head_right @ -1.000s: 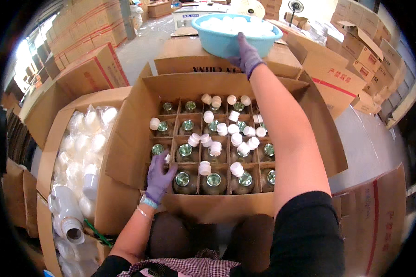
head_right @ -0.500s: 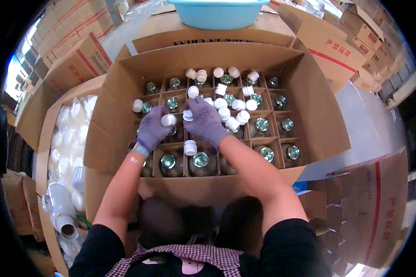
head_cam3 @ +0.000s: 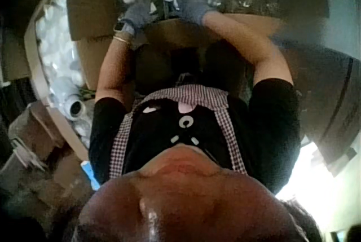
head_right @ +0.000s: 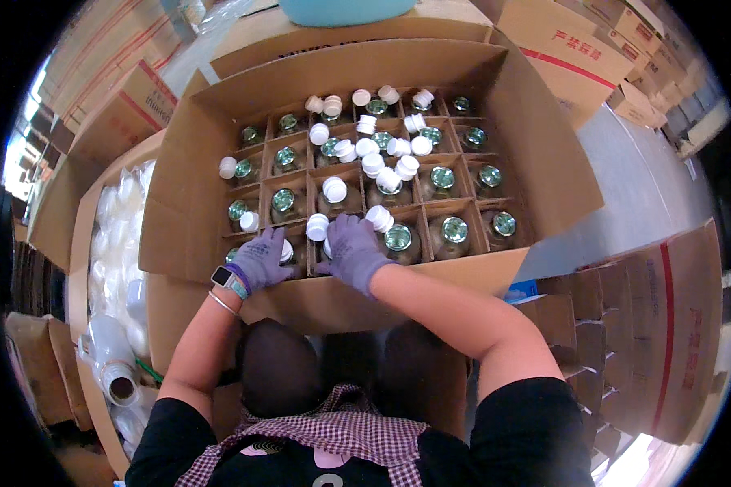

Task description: The person sits on the floor in a warehouse and packs white plastic bottles into a cardboard box with dividers. They remove bottles from a larger box, place them into the shipping box, and then cap them with white lids from a blue basin.

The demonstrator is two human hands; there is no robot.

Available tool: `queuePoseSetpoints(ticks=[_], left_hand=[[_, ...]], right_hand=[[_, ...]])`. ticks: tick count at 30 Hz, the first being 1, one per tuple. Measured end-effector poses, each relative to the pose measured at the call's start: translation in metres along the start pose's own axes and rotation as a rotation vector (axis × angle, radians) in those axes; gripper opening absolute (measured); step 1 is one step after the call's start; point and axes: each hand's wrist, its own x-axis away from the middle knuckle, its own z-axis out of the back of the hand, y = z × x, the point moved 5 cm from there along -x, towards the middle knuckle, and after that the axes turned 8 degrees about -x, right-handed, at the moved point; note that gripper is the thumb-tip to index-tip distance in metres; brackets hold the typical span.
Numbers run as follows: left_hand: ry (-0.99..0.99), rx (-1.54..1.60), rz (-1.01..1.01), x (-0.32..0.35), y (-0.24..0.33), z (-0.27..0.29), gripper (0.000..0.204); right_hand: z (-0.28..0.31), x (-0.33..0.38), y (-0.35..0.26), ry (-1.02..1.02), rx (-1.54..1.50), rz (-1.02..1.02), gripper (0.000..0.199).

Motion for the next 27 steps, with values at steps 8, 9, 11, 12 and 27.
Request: queuePoseSetpoints(ticks=[8,9,11,12,27], left_hand=[[-0.09,-0.093,0.055,-0.007,0.002,-0.013,0.08],[-0.064,-0.083,0.06,-0.003,0.001,-0.017,0.081],[-0.069,-0.056,0.083,-0.002,-0.002,-0.019,0.083],[-0.067,-0.051,0.081,-0.003,-0.005,-0.022,0.084],[0.285,0.217,-0.059,-0.041,0.045,0.02,0.039]], right_hand=[[-0.02,-0.013,0.002,-0.055,-0.134,-0.04,0.083],[-0.018,-0.006,0.007,0.057,-0.169,0.023,0.081],[-0.001,0.008,0.021,0.328,-0.333,0.161,0.069],[0.014,0.017,0.032,0.41,-0.315,0.08,0.065],[0.011,0.051,0.091,0.27,-0.103,-0.184,0.049]])
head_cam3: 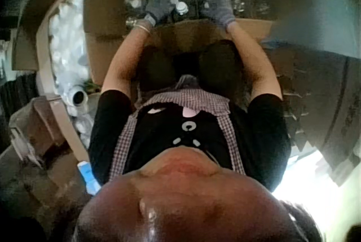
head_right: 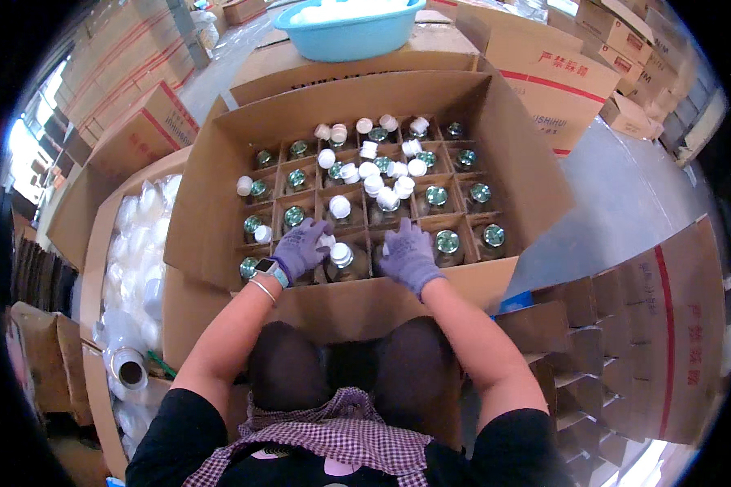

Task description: The person sits on the floor in a warehouse and packs white plastic bottles into a cardboard box with dividers. They remove bottles from a larger box, place them into the shipping box, and then cap them with white lids from a blue basin.

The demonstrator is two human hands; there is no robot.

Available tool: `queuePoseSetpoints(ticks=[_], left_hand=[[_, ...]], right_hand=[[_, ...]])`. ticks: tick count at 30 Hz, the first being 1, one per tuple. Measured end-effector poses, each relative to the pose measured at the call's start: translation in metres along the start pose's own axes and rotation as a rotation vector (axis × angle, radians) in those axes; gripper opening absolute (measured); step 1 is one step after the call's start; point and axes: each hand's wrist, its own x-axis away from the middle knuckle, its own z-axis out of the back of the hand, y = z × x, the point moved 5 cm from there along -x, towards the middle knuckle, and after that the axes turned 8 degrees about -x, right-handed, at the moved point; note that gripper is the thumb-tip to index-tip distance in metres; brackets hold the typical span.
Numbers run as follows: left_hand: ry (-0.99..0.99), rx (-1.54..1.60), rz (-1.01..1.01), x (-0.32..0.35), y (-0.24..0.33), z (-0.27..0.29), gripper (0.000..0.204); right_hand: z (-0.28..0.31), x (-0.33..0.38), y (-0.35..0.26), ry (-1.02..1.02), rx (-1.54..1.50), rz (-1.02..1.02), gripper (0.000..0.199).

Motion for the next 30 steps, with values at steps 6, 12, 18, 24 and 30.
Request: queuePoseSetpoints(ticks=[6,12,18,24,30], left_hand=[[0.338,0.147,0.226,0.051,-0.031,0.039,0.051],[0.105,-0.223,0.548,0.108,-0.131,0.012,0.056],[-0.104,-0.118,0.43,0.098,-0.14,0.003,0.049],[-0.296,-0.159,0.424,0.098,-0.147,-0.016,0.087],[-0.295,-0.111,0.43,0.096,-0.14,-0.006,0.1]], right_hand=[[-0.021,-0.007,-0.004,-0.18,0.013,0.101,0.057],[-0.022,-0.017,-0.009,-0.252,0.007,0.072,0.067],[0.0,-0.059,-0.063,0.051,-0.147,0.192,0.057],[-0.031,-0.118,-0.085,0.052,-0.044,0.203,0.06],[-0.049,-0.15,-0.078,-0.156,-0.1,0.167,0.072]])
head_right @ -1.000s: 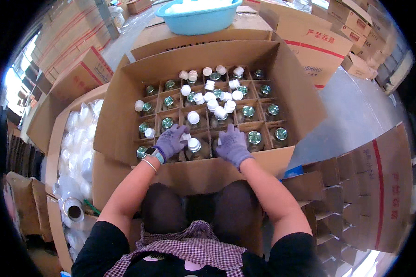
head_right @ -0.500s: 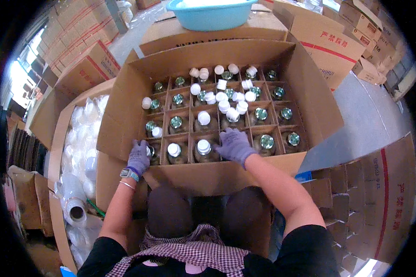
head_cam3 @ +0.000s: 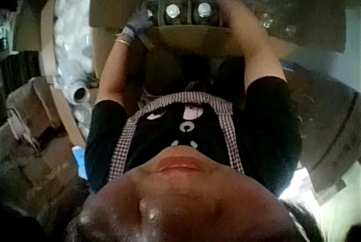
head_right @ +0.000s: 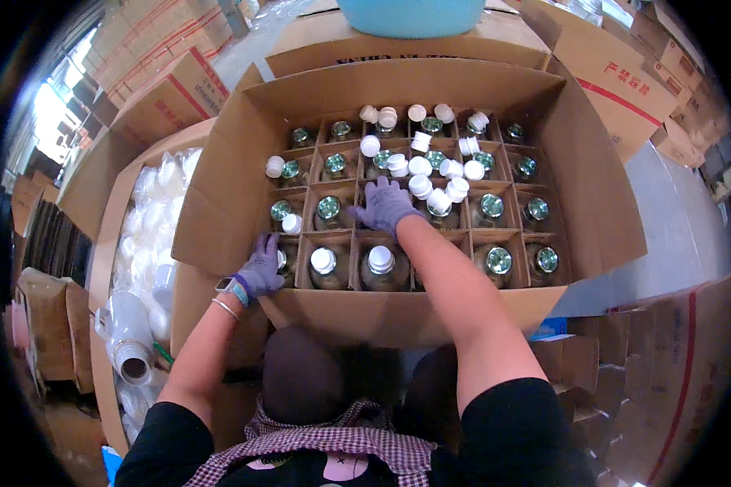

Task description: The person sits on the floor in a warehouse and packs white plastic bottles into a cardboard box with dividers. They remove bottles from a larger box, place them into the shipping box, and then cap them with white lids from a blue basin.

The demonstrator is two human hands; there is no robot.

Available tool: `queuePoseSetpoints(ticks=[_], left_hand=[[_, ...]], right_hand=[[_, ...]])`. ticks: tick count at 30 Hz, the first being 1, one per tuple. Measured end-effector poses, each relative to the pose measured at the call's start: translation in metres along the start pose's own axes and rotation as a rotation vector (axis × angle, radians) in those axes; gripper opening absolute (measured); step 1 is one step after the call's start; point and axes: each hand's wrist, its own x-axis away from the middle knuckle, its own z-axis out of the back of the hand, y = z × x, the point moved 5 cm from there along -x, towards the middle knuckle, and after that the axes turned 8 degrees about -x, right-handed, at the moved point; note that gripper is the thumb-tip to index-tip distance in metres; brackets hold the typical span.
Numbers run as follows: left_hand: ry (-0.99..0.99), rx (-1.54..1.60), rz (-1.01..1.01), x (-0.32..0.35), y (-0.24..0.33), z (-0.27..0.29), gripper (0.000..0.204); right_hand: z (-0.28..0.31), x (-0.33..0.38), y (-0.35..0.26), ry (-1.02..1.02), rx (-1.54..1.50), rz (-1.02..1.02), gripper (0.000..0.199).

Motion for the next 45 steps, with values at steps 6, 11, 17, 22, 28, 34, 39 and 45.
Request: queuePoseSetpoints(ticks=[6,11,17,22,28,34,39,45], left_hand=[[0.028,-0.105,0.05,-0.018,0.029,0.06,0.071],[0.208,-0.119,0.022,-0.06,0.037,0.05,0.058],[0.177,-0.048,0.014,-0.063,0.028,0.061,0.06],[0.182,0.068,0.001,-0.061,0.015,0.054,0.048],[0.229,-0.099,-0.021,-0.046,0.023,0.065,0.061],[0.524,0.138,0.033,-0.05,0.027,0.083,0.071],[0.365,-0.054,0.072,-0.091,-0.002,0.059,0.05],[0.119,-0.079,0.104,-0.113,-0.004,0.062,0.055]], right_hand=[[-0.008,0.025,0.004,0.2,-0.011,0.086,0.063],[0.055,0.051,0.012,0.595,0.012,-0.001,0.047],[0.044,0.047,0.067,0.7,0.115,-0.066,0.038],[0.057,0.046,0.081,0.87,-0.334,-0.017,0.045],[0.05,0.024,-0.012,0.473,-0.4,0.27,0.041],[-0.018,-0.029,-0.086,0.13,0.153,0.32,0.045],[-0.034,-0.028,-0.094,-0.02,0.032,0.16,0.055],[-0.031,-0.029,-0.086,0.099,-0.108,0.283,0.052]])
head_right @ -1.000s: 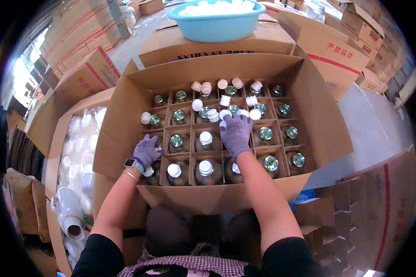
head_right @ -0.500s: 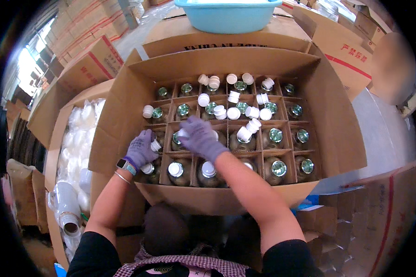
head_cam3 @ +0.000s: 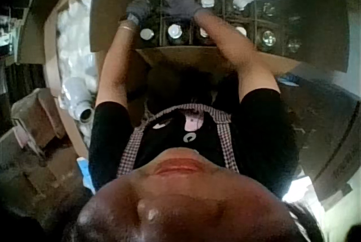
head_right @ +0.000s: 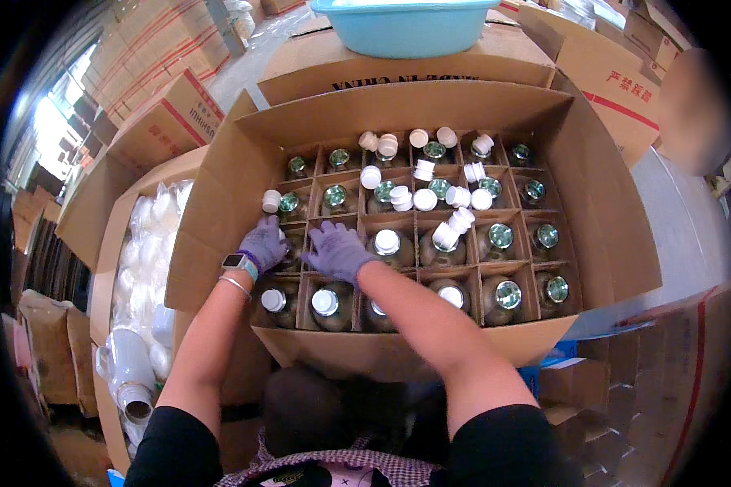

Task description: The person sits on the floor in a warehouse and packs white plastic bottles into a cardboard box with dividers. They remove bottles from a larger box, place them into the shipping box, and then cap them with white lids from a blue basin.

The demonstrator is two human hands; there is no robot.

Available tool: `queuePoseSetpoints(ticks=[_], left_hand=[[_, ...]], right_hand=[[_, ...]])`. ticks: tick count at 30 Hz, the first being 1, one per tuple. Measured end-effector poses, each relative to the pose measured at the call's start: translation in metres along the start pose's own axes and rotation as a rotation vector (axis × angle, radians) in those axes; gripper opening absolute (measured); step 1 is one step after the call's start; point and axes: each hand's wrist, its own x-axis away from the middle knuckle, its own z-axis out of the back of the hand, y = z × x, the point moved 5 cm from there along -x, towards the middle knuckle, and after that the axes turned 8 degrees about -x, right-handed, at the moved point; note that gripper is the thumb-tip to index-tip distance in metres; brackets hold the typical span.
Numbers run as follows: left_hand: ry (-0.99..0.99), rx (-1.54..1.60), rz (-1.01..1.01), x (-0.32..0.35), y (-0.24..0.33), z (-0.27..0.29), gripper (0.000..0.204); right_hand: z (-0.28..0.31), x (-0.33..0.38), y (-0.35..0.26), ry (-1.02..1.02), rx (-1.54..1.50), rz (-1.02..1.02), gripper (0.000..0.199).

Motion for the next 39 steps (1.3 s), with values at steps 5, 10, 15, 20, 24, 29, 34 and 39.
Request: queuePoseSetpoints(ticks=[5,10,15,20,24,29,34,39], left_hand=[[-0.053,0.107,0.005,-0.001,0.001,-0.003,0.061],[0.018,0.045,-0.103,-0.011,-0.021,-0.066,0.071],[-0.131,0.112,-0.01,0.02,0.002,-0.019,0.067],[-0.208,-0.088,-0.019,0.004,0.015,-0.018,0.07],[-0.284,-0.133,-0.043,-0.005,0.009,-0.008,0.072],[0.135,-0.029,0.202,-0.031,-0.002,0.031,0.042],[0.051,-0.272,0.132,-0.071,-0.007,0.02,0.028],[0.19,-0.391,0.041,-0.066,0.026,0.07,0.024]], right_hand=[[0.076,0.001,0.059,0.399,-0.068,0.033,0.042],[0.106,-0.024,0.118,0.414,-0.035,-0.093,0.044],[0.08,-0.046,0.1,0.152,0.217,-0.216,0.052],[0.082,-0.06,0.113,0.178,0.215,-0.222,0.04],[0.094,-0.054,0.118,0.062,0.201,-0.212,0.038],[0.07,-0.032,0.12,-0.088,0.35,-0.216,0.048],[0.077,-0.046,0.123,-0.257,0.165,-0.287,0.065],[0.08,-0.03,0.146,-0.028,0.048,-0.07,0.071]])
